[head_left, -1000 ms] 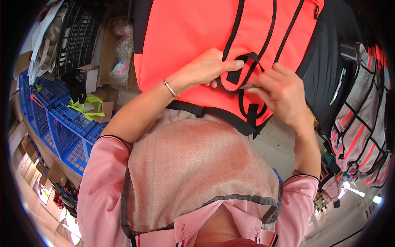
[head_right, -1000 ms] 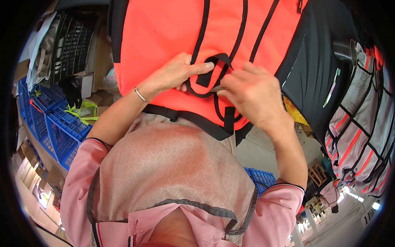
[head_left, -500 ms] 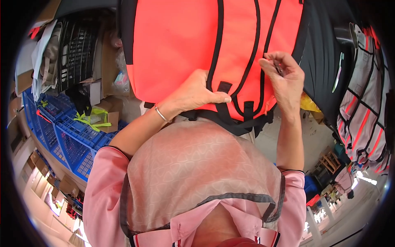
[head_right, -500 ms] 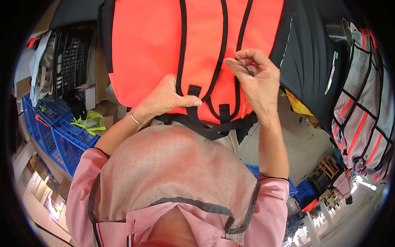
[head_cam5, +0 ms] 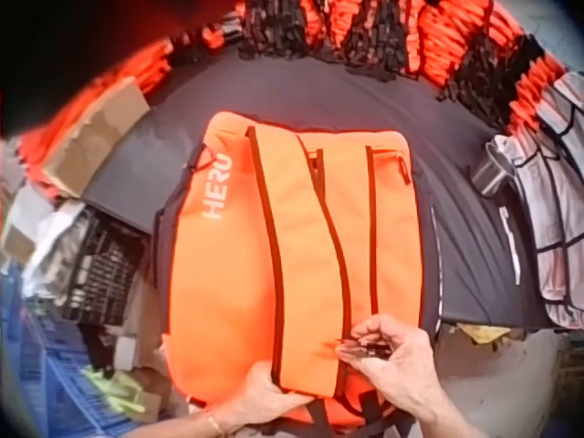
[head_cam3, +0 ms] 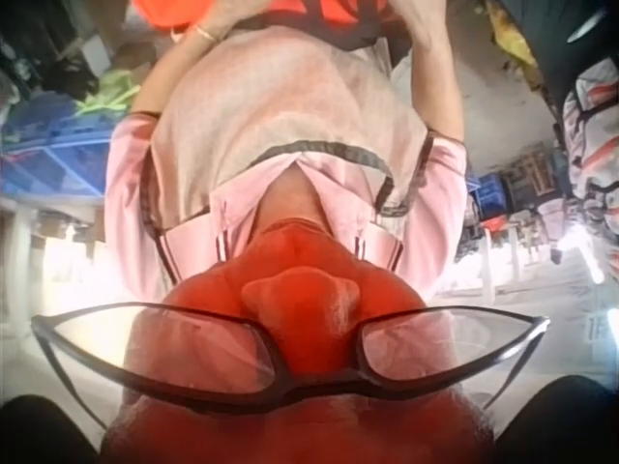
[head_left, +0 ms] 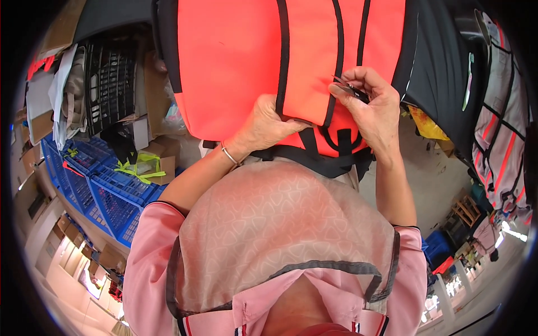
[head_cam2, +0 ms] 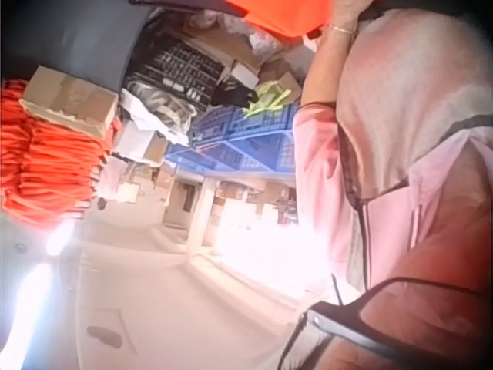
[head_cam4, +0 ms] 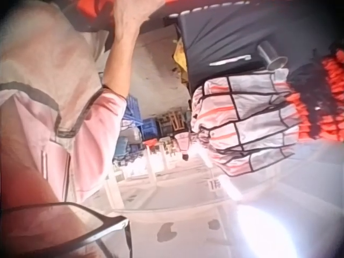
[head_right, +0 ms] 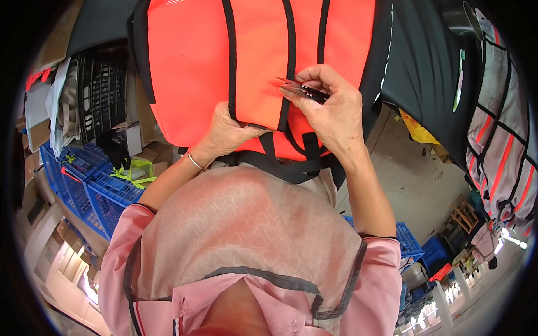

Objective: Inspecting a red bag on a table and using a brush and snips to clean or mark it.

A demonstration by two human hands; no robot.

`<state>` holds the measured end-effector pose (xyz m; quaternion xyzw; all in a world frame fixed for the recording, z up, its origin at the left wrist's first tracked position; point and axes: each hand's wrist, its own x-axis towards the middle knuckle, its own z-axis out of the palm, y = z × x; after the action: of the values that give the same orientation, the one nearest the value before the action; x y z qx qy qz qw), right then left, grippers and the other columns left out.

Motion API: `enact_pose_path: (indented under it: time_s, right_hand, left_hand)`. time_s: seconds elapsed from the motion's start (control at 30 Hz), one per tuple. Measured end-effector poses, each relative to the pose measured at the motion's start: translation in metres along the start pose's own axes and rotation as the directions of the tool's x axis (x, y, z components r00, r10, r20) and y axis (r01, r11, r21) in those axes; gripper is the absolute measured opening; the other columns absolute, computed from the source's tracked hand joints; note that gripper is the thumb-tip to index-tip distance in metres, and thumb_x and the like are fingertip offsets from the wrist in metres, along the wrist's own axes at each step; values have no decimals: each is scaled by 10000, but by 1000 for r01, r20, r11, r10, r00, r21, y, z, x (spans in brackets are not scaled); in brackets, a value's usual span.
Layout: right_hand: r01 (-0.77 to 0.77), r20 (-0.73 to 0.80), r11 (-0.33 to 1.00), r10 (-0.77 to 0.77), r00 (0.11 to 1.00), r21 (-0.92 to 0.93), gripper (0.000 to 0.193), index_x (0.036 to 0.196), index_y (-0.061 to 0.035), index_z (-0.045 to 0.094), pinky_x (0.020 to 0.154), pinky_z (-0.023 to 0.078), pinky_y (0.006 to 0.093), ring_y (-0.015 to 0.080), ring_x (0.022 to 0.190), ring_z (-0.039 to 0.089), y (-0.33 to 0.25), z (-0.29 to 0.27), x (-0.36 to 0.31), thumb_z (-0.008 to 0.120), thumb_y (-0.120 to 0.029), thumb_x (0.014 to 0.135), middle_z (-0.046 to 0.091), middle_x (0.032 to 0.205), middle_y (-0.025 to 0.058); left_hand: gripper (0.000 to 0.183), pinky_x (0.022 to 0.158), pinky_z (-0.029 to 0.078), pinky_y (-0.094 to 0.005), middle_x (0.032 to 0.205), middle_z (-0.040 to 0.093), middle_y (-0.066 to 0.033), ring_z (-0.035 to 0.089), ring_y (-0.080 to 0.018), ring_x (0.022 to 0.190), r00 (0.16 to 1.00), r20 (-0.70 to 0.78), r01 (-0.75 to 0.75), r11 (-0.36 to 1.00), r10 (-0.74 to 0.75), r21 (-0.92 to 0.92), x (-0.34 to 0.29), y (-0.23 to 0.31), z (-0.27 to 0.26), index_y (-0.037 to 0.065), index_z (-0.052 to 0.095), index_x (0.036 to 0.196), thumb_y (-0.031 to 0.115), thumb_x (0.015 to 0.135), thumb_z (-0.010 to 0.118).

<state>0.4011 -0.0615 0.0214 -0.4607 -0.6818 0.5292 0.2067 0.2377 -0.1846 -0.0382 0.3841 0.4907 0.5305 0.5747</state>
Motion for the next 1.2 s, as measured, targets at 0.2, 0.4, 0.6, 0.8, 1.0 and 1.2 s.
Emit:
enact_pose_path:
  time_s: [0.2, 0.4, 0.6, 0.8, 1.0, 1.2]
  right_hand:
    - [-20, -22, 1000, 20, 1000, 13, 217, 927, 9, 651, 758, 529, 237, 89, 804, 638, 0, -2, -6, 801, -57, 785, 684, 861, 35]
    - [12, -156, 999, -20, 988, -52, 437, 1163, -3, 606, 790, 523, 255, 124, 840, 647, -13, -17, -32, 807, -86, 785, 676, 935, 74]
    - [141, -351, 929, -267, 898, -343, 323, 1030, 13, 666, 620, 473, 270, 161, 743, 614, -8, -27, -74, 818, -75, 759, 669, 894, 94]
    - [297, -205, 622, -605, 769, -724, 362, 950, -38, 684, 612, 444, 306, 203, 689, 596, -3, -29, -82, 872, -152, 663, 689, 854, 56]
    - [320, -157, 530, -671, 725, -786, 371, 967, -81, 701, 561, 389, 299, 169, 654, 558, 2, -26, -78, 870, -210, 663, 667, 831, 5]
    - [317, -133, 498, -676, 725, -807, 368, 983, -89, 708, 548, 371, 296, 157, 652, 554, 1, -23, -79, 863, -221, 676, 655, 826, -7]
  left_hand:
    - [256, 803, 533, -270, 979, 737, -50, 667, -97, 896, 998, 18, -67, 993, 66, 98, 3, 2, 2, -5, 700, 1031, -23, 781, 751]
    - [189, 634, 519, -282, 818, 704, -81, 663, -157, 708, 955, 2, -279, 894, 297, 352, 17, 7, 14, 11, 714, 932, -43, 753, 746]
    - [310, 679, 547, -351, 883, 686, -103, 677, -280, 786, 883, 92, -454, 790, 460, 413, 34, 10, 29, 74, 711, 995, -33, 705, 743]
    - [260, 630, 529, -338, 852, 698, -90, 669, -267, 723, 806, 138, -552, 646, 576, 528, 40, 13, 31, 73, 735, 929, -13, 692, 796]
    - [277, 645, 533, -351, 843, 689, -96, 666, -286, 741, 786, 160, -577, 616, 597, 536, 41, 11, 29, 70, 725, 931, -11, 676, 798]
    - [282, 648, 534, -356, 852, 688, -93, 666, -283, 752, 782, 178, -582, 598, 597, 551, 41, 11, 28, 70, 724, 923, -25, 666, 790]
